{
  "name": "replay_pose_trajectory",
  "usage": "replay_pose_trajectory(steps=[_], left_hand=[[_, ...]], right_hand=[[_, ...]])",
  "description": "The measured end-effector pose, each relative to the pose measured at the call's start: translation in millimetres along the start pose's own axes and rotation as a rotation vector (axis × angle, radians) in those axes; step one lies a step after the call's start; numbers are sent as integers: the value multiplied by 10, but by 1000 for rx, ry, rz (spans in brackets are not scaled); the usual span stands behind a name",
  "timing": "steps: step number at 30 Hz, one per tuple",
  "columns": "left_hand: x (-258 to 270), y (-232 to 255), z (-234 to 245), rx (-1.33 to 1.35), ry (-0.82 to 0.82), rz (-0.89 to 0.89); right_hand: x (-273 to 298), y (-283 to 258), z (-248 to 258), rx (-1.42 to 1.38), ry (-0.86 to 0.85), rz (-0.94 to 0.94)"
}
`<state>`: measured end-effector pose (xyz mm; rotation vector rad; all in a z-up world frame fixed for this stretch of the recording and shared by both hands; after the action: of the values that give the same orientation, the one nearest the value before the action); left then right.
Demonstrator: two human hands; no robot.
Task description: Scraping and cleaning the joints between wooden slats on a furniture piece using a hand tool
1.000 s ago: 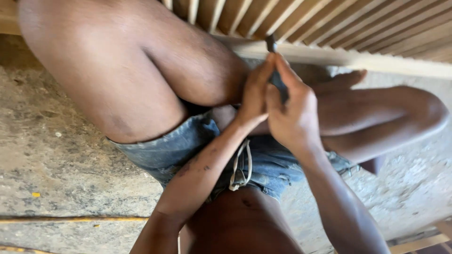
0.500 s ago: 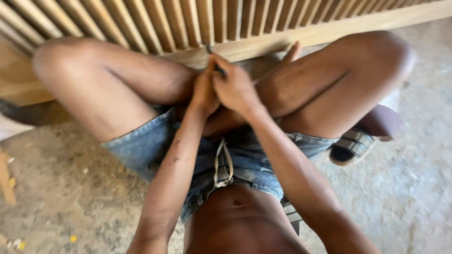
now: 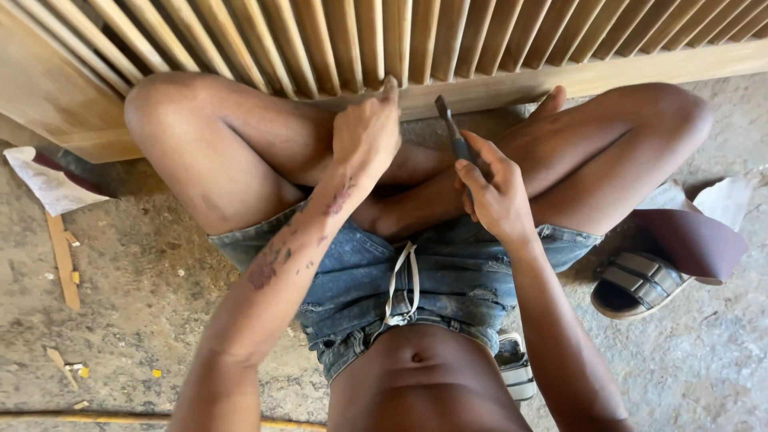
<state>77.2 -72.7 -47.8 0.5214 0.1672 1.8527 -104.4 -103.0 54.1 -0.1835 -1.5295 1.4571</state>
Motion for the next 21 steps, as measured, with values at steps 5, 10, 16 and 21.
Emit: replay_pose_trajectory(steps=[5,10,16,21], left_hand=[[30,434,260,-270,-88,-153],[119,284,322,-83,-237,-50],[359,72,-2,46,-80,-87],[343,219,632,142,-22,36]], right_hand=[[-71,84,95,-75,-59,-28],[-106,71,197,-117,-70,-65],[-226,-172,293,2,-50,-69],[-346,-155,302,-36,-48,-51]])
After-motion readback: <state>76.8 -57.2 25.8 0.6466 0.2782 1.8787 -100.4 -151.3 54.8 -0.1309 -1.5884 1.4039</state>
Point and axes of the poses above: each hand's wrist, its own x-axis away from the middle knuckle, its own z-axis out of the back of the hand, y = z × x, the point moved 9 cm from there along -x, towards the middle knuckle, and after that the axes turned 5 degrees about -z, right-handed, at the moved point
